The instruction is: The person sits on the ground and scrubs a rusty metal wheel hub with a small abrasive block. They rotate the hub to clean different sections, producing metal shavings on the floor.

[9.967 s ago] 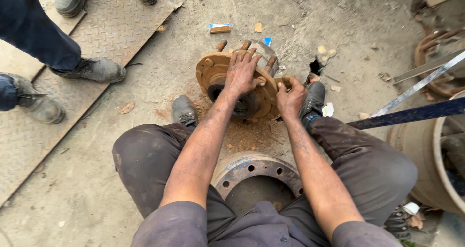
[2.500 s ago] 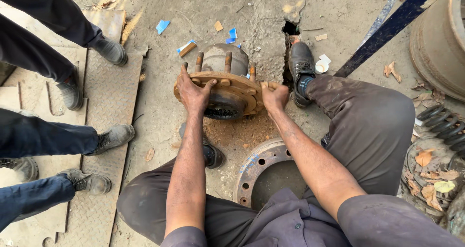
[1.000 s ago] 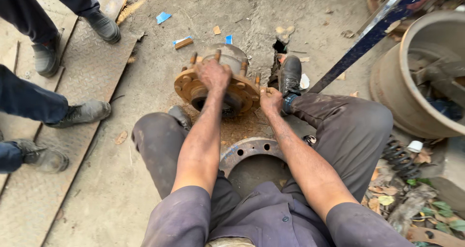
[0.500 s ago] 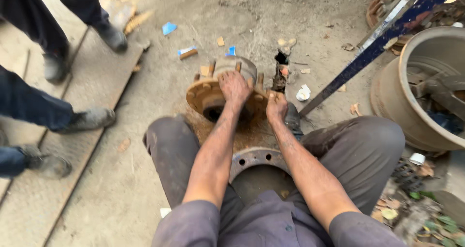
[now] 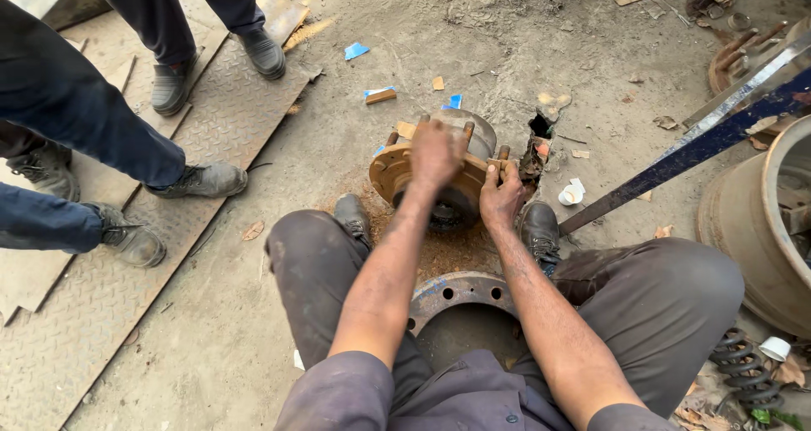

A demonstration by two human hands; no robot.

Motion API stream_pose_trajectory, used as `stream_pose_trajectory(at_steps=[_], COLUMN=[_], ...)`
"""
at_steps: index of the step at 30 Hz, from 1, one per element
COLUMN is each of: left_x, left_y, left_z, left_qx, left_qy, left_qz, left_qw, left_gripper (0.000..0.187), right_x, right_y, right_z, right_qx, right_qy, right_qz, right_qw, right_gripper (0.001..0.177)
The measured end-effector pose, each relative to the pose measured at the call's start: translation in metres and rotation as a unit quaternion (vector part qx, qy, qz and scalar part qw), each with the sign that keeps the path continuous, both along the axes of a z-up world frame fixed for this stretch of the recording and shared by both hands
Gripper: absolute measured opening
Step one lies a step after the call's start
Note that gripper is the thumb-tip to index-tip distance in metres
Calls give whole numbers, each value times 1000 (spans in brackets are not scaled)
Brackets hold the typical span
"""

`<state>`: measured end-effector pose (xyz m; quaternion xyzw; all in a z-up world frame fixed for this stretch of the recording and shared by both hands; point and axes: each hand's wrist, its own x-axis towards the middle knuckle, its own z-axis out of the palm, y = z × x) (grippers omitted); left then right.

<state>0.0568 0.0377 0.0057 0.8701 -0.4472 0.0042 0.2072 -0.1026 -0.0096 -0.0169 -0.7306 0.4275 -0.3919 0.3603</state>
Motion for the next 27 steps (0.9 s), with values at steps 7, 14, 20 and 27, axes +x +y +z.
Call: stream_pose_trajectory(at_steps=[7, 14, 20, 27], left_x=[66, 51, 52, 47], left_y=[9, -3, 5, -3], left_z=[-51, -37, -38, -46], left_qx=[3, -21, -56, -72], left_qy=[246, 234, 228, 210], left_qz=[115, 142, 152, 155], left_qw=[962, 962, 960, 963], left_gripper=[56, 65, 76, 79], right_x=[3, 0, 5, 14], right_y=[-31, -42, -47, -47], right_z=[-35, -47, -45, -49], right_qx=[-131, -122, -51, 66], right_qy=[2, 15, -8, -99], right_qz=[37, 11, 55, 102], right_qw=[991, 992, 997, 988], right_gripper=[27, 19, 18, 19])
